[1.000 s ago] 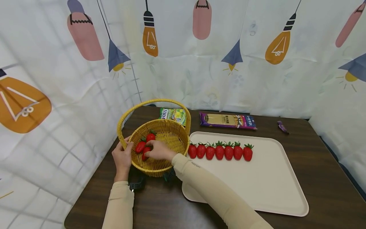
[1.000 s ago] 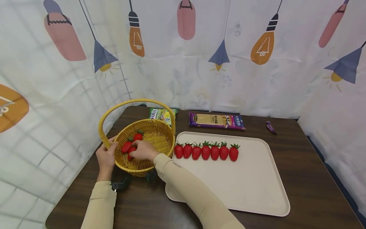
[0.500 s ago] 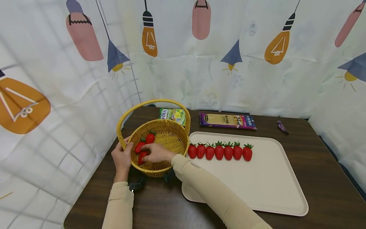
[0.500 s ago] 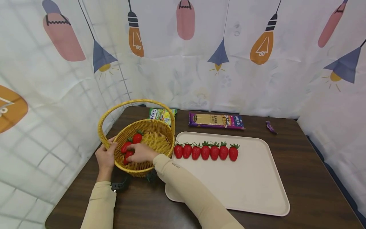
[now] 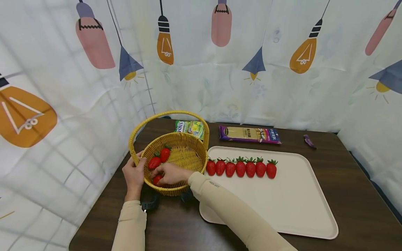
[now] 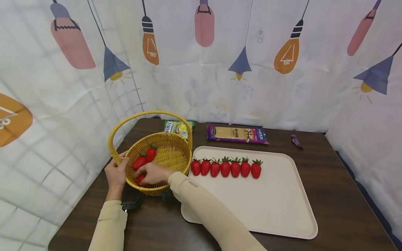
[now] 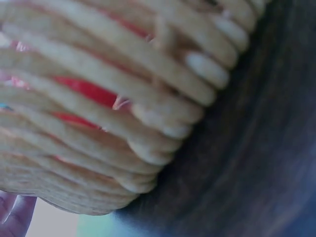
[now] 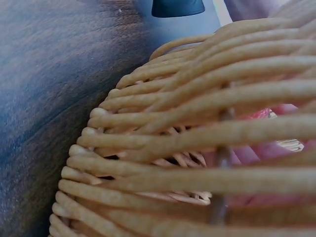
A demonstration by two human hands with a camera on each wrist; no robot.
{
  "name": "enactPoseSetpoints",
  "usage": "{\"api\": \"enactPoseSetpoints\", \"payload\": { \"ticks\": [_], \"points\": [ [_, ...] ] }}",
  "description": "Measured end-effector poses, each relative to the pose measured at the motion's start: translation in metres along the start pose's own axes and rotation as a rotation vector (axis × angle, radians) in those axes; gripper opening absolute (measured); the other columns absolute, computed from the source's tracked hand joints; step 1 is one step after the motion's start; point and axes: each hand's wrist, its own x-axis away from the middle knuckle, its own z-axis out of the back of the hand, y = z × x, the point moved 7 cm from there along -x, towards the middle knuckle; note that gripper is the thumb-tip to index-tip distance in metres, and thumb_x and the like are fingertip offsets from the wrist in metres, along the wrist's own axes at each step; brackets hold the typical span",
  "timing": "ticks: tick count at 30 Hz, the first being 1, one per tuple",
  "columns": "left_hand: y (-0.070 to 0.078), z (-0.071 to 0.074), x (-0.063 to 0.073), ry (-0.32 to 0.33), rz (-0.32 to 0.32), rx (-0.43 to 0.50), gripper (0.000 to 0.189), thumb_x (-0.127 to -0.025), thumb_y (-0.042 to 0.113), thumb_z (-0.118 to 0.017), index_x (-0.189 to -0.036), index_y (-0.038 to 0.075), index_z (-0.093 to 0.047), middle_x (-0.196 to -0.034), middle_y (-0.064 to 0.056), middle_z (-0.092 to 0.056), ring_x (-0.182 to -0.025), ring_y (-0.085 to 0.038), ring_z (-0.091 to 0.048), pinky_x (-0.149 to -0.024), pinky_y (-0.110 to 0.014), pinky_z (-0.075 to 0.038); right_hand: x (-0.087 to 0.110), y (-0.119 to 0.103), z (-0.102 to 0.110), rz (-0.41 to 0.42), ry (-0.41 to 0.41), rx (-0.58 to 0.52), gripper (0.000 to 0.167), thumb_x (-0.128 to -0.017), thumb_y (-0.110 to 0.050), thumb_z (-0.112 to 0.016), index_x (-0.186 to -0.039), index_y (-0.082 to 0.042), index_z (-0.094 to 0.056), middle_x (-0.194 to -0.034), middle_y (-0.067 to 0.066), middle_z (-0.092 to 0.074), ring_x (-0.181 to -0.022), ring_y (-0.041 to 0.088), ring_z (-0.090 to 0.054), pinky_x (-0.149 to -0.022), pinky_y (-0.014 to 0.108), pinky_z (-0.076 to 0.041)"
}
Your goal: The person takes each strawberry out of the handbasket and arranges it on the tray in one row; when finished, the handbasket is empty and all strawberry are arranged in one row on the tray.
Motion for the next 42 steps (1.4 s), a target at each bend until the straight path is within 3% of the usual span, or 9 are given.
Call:
{"api": "enactPoseSetpoints", "payload": {
  "ticks": [5,9,16,21,25,30,32,38,42],
  "points": [
    [-0.002,-0.004,0.000,0.008,-0.001,0.001,0.018,-0.091,0.010,-0.063,-0.078,-0.003,-0.063,-0.114,-0.013,-0.071,-0.089,-0.006,-0.062,-0.066,-0.013,-0.043,0.002,0.002,0.003,0.014,0.019,-0.037,0.031,-0.086,-0.006,-0.068,-0.116,-0.013,-0.070,-0.109,-0.007,-0.068,-0.080,0.003,-0.052,-0.070,0.014,-0.043],
    [-0.003,-0.005,0.000,0.013,-0.008,-0.013,0.017,-0.090,0.009,-0.064,-0.078,-0.003,-0.063,-0.112,-0.011,-0.072,-0.088,-0.005,-0.061,-0.066,-0.014,-0.042,0.007,0.004,0.010,-0.006,0.081,-0.149,0.030,-0.087,-0.003,-0.064,-0.115,-0.011,-0.070,-0.101,-0.007,-0.066,-0.068,0.007,-0.048,-0.060,0.018,-0.041],
    [-0.005,-0.003,-0.003,0.001,-0.022,-0.050,0.014,-0.090,0.007,-0.063,-0.080,-0.003,-0.063,-0.113,-0.011,-0.071,-0.098,-0.020,-0.064,-0.071,-0.015,-0.042,0.031,-0.007,0.029,0.000,0.212,-0.290,0.025,-0.089,-0.003,-0.062,-0.111,-0.010,-0.072,-0.084,-0.008,-0.067,-0.048,0.009,-0.038,-0.051,0.019,-0.038],
    [-0.005,-0.003,-0.006,-0.020,-0.031,-0.082,0.012,-0.089,0.003,-0.060,-0.077,0.000,-0.061,-0.113,-0.009,-0.072,-0.097,-0.019,-0.064,-0.066,-0.016,-0.042,0.065,-0.019,0.046,0.035,0.312,-0.414,0.025,-0.088,-0.005,-0.061,-0.110,-0.012,-0.072,-0.099,-0.006,-0.068,-0.068,0.008,-0.056,-0.056,0.022,-0.048],
    [-0.004,-0.004,-0.009,-0.040,-0.045,-0.095,0.013,-0.087,0.001,-0.058,-0.074,0.001,-0.059,-0.111,-0.009,-0.072,-0.093,-0.015,-0.064,-0.060,-0.016,-0.042,0.097,-0.015,0.061,0.037,0.399,-0.468,0.024,-0.088,-0.006,-0.062,-0.110,-0.012,-0.072,-0.111,-0.001,-0.068,-0.086,0.013,-0.059,-0.065,0.024,-0.052],
    [-0.005,-0.005,-0.016,-0.048,-0.051,-0.106,0.012,-0.086,0.000,-0.058,-0.075,0.000,-0.060,-0.109,-0.010,-0.073,-0.091,-0.016,-0.064,-0.062,-0.014,-0.043,0.125,0.003,0.079,-0.029,0.521,-0.561,0.023,-0.090,-0.006,-0.061,-0.112,-0.008,-0.070,-0.118,0.008,-0.066,-0.092,0.020,-0.059,-0.069,0.026,-0.053],
    [-0.006,-0.006,-0.017,-0.057,-0.048,-0.108,0.011,-0.086,0.000,-0.057,-0.076,-0.001,-0.060,-0.110,-0.011,-0.072,-0.092,-0.019,-0.064,-0.063,-0.014,-0.042,0.133,0.012,0.084,-0.044,0.563,-0.590,0.023,-0.091,-0.005,-0.060,-0.112,-0.007,-0.069,-0.117,0.011,-0.066,-0.083,0.018,-0.059,-0.065,0.026,-0.052],
    [-0.008,-0.010,-0.018,-0.094,-0.059,-0.092,0.014,-0.086,-0.002,-0.057,-0.072,-0.001,-0.057,-0.111,-0.013,-0.072,-0.094,-0.024,-0.065,-0.060,-0.016,-0.041,0.164,0.047,0.100,-0.103,0.669,-0.599,0.020,-0.092,-0.005,-0.060,-0.110,-0.007,-0.069,-0.114,0.010,-0.066,-0.082,0.020,-0.059,-0.063,0.029,-0.052],
    [-0.009,-0.012,-0.021,-0.105,-0.026,-0.030,0.013,-0.086,-0.004,-0.058,-0.073,-0.005,-0.057,-0.114,-0.015,-0.070,-0.099,-0.025,-0.064,-0.064,-0.015,-0.045,0.185,0.069,0.107,-0.151,0.729,-0.584,0.019,-0.092,-0.007,-0.062,-0.110,-0.006,-0.069,-0.116,0.009,-0.065,-0.091,0.025,-0.061,-0.071,0.030,-0.054]
  ]
}}
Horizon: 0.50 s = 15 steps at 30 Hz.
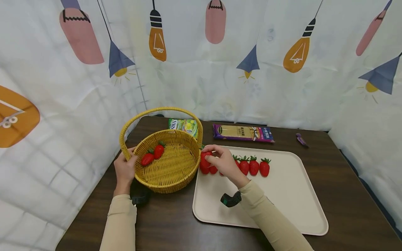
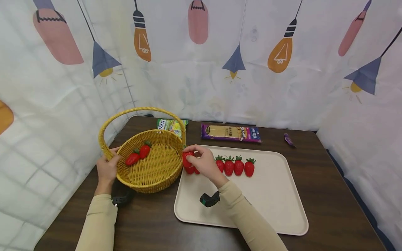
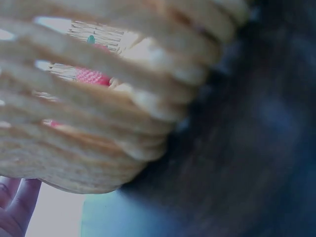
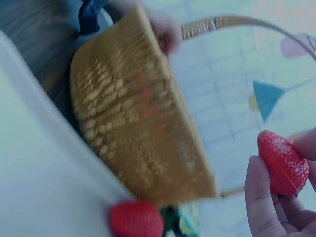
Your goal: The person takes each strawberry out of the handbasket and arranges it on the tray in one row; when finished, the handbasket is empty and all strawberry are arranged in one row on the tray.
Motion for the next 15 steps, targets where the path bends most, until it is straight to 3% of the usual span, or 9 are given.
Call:
{"api": "enactPoseSetpoints", "payload": {
  "ticks": [3,7,10,15],
  "points": [
    [0.004,0.001,0.000,-0.009,0.040,0.046,0.012,-0.087,-0.004,-0.058,-0.076,-0.009,-0.058,-0.118,-0.018,-0.068,-0.103,-0.029,-0.063,-0.066,-0.016,-0.049,0.005,0.010,0.019,-0.024,0.033,-0.010,0.020,-0.093,-0.009,-0.063,-0.111,-0.005,-0.068,-0.114,0.011,-0.065,-0.089,0.024,-0.061,-0.072,0.030,-0.054],
    [0.022,0.002,0.006,-0.034,0.065,0.060,0.013,-0.089,-0.003,-0.058,-0.079,-0.012,-0.056,-0.122,-0.023,-0.065,-0.106,-0.034,-0.061,-0.068,-0.020,-0.051,0.014,0.026,0.052,-0.082,0.091,-0.033,0.023,-0.094,-0.013,-0.062,-0.116,-0.005,-0.065,-0.112,0.013,-0.065,-0.087,0.021,-0.062,-0.073,0.030,-0.055],
    [0.031,0.003,0.010,-0.053,0.079,0.069,0.016,-0.089,-0.001,-0.058,-0.079,-0.013,-0.056,-0.123,-0.026,-0.063,-0.102,-0.027,-0.062,-0.067,-0.019,-0.050,0.019,0.036,0.077,-0.132,0.120,-0.031,0.028,-0.095,-0.016,-0.062,-0.121,-0.006,-0.064,-0.114,0.015,-0.064,-0.089,0.021,-0.063,-0.076,0.031,-0.055],
    [0.027,0.003,0.010,-0.060,0.117,0.080,0.020,-0.090,0.003,-0.059,-0.080,-0.014,-0.055,-0.125,-0.026,-0.062,-0.098,-0.015,-0.061,-0.065,-0.019,-0.048,0.025,0.046,0.106,-0.173,0.117,-0.022,0.037,-0.096,-0.019,-0.063,-0.128,-0.003,-0.060,-0.122,0.021,-0.058,-0.093,0.022,-0.063,-0.082,0.036,-0.055]
  ]
}}
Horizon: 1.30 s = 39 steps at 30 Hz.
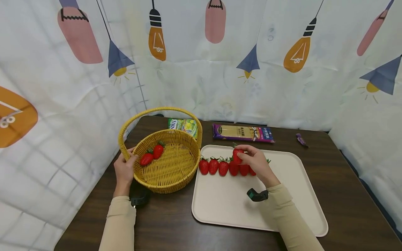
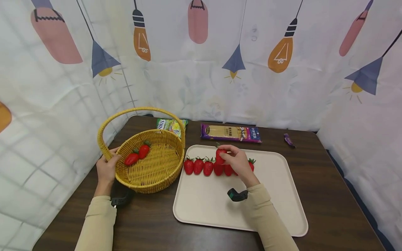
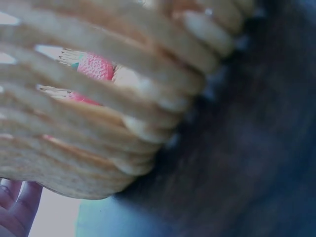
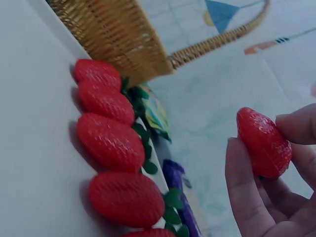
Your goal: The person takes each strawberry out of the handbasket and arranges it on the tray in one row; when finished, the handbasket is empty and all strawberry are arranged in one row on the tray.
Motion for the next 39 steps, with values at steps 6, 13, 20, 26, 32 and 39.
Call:
{"api": "enactPoseSetpoints", "payload": {
  "ticks": [6,13,20,26,32,39],
  "points": [
    [-0.023,-0.001,-0.008,0.010,0.050,0.028,0.023,-0.092,0.008,-0.060,-0.084,-0.012,-0.056,-0.128,-0.019,-0.062,-0.098,-0.009,-0.059,-0.066,-0.022,-0.048,-0.001,0.010,0.023,-0.014,0.046,0.003,0.039,-0.096,-0.020,-0.062,-0.130,-0.002,-0.057,-0.124,0.020,-0.056,-0.092,0.018,-0.064,-0.080,0.031,-0.055],
    [-0.036,-0.001,-0.008,0.036,0.056,0.030,0.021,-0.094,0.014,-0.061,-0.084,-0.005,-0.057,-0.128,-0.014,-0.063,-0.100,-0.007,-0.058,-0.070,-0.019,-0.046,0.000,0.017,0.053,-0.049,0.113,0.043,0.048,-0.095,-0.020,-0.064,-0.138,-0.004,-0.052,-0.128,0.018,-0.054,-0.091,0.014,-0.065,-0.083,0.032,-0.055],
    [-0.033,-0.002,-0.007,0.035,0.025,0.053,0.020,-0.094,0.011,-0.061,-0.083,-0.005,-0.055,-0.126,-0.014,-0.064,-0.103,-0.011,-0.059,-0.071,-0.019,-0.047,0.004,0.022,0.082,-0.090,0.163,0.049,0.051,-0.097,-0.021,-0.062,-0.140,-0.001,-0.046,-0.131,0.018,-0.046,-0.090,0.011,-0.064,-0.085,0.031,-0.053],
    [-0.035,-0.001,-0.008,0.041,0.041,0.037,0.019,-0.093,0.012,-0.060,-0.085,-0.004,-0.055,-0.126,-0.015,-0.064,-0.101,-0.009,-0.059,-0.073,-0.017,-0.048,0.007,0.029,0.104,-0.090,0.211,0.091,0.052,-0.097,-0.020,-0.062,-0.141,0.000,-0.045,-0.130,0.018,-0.044,-0.090,0.007,-0.060,-0.081,0.026,-0.054],
    [-0.036,0.000,-0.008,0.048,0.043,0.014,0.017,-0.094,0.013,-0.060,-0.085,-0.002,-0.056,-0.127,-0.014,-0.064,-0.101,-0.007,-0.059,-0.074,-0.015,-0.047,0.012,0.036,0.120,-0.089,0.196,0.150,0.050,-0.098,-0.019,-0.060,-0.141,0.001,-0.044,-0.136,0.022,-0.042,-0.089,0.005,-0.061,-0.079,0.023,-0.054],
    [-0.036,-0.001,-0.007,0.045,0.027,0.011,0.018,-0.094,0.013,-0.060,-0.087,-0.004,-0.058,-0.127,-0.014,-0.064,-0.101,-0.009,-0.060,-0.074,-0.015,-0.047,0.021,0.050,0.144,-0.166,0.209,0.188,0.051,-0.098,-0.022,-0.058,-0.142,-0.001,-0.043,-0.138,0.020,-0.042,-0.094,0.011,-0.059,-0.081,0.024,-0.053]
  ]
}}
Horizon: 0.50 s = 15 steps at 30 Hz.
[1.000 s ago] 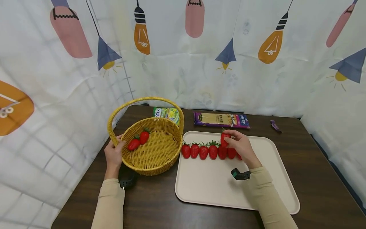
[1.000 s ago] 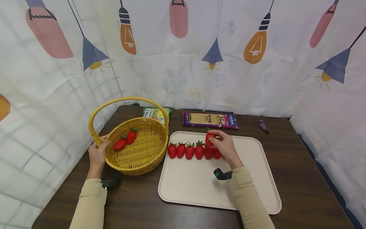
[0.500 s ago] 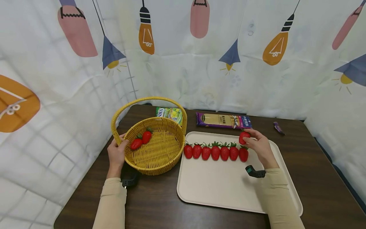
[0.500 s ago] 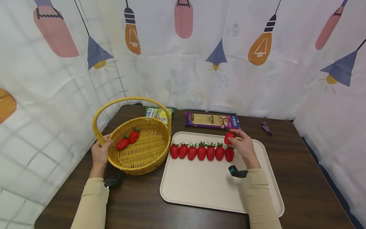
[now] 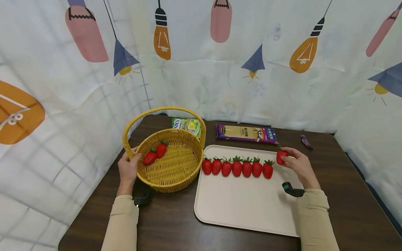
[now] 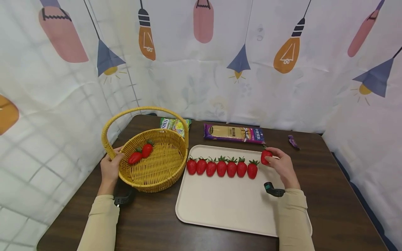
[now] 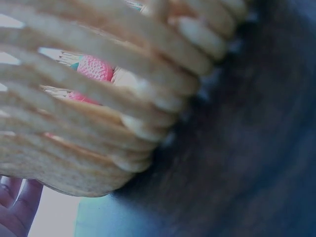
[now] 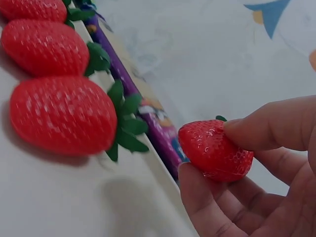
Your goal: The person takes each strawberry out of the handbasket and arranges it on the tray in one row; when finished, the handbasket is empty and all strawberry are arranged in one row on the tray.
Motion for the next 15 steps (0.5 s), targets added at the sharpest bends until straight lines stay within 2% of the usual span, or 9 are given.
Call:
{"api": "enactPoseSetpoints", "payload": {
  "ticks": [5,8,12,15],
  "points": [
    [0.001,-0.001,0.000,-0.007,-0.012,-0.010,0.019,-0.094,0.013,-0.060,-0.086,-0.005,-0.058,-0.126,-0.014,-0.065,-0.100,-0.007,-0.059,-0.070,-0.015,-0.046,0.004,0.010,0.011,-0.033,-0.014,0.036,0.052,-0.099,-0.022,-0.057,-0.143,0.001,-0.042,-0.137,0.021,-0.042,-0.096,0.014,-0.056,-0.079,0.023,-0.053],
    [0.002,-0.001,-0.001,-0.005,-0.016,-0.019,0.021,-0.094,0.013,-0.060,-0.084,-0.004,-0.056,-0.126,-0.013,-0.065,-0.101,-0.008,-0.059,-0.067,-0.017,-0.046,0.004,0.013,0.012,-0.051,-0.051,0.076,0.052,-0.099,-0.021,-0.057,-0.142,0.002,-0.042,-0.138,0.023,-0.042,-0.098,0.017,-0.055,-0.078,0.023,-0.053],
    [0.001,0.000,-0.002,0.004,-0.014,-0.019,0.020,-0.094,0.013,-0.060,-0.084,-0.004,-0.055,-0.126,-0.013,-0.065,-0.102,-0.008,-0.058,-0.072,-0.017,-0.045,0.002,0.015,0.010,-0.067,-0.114,0.148,0.051,-0.099,-0.022,-0.057,-0.142,0.002,-0.043,-0.139,0.027,-0.042,-0.108,0.028,-0.050,-0.078,0.023,-0.052],
    [0.000,0.000,-0.001,0.010,-0.010,-0.016,0.019,-0.094,0.013,-0.060,-0.084,-0.003,-0.056,-0.126,-0.013,-0.065,-0.100,-0.006,-0.059,-0.073,-0.017,-0.045,0.003,0.019,0.010,-0.096,-0.132,0.186,0.049,-0.099,-0.022,-0.057,-0.141,0.001,-0.044,-0.138,0.027,-0.044,-0.110,0.032,-0.048,-0.077,0.024,-0.051]
  ]
}}
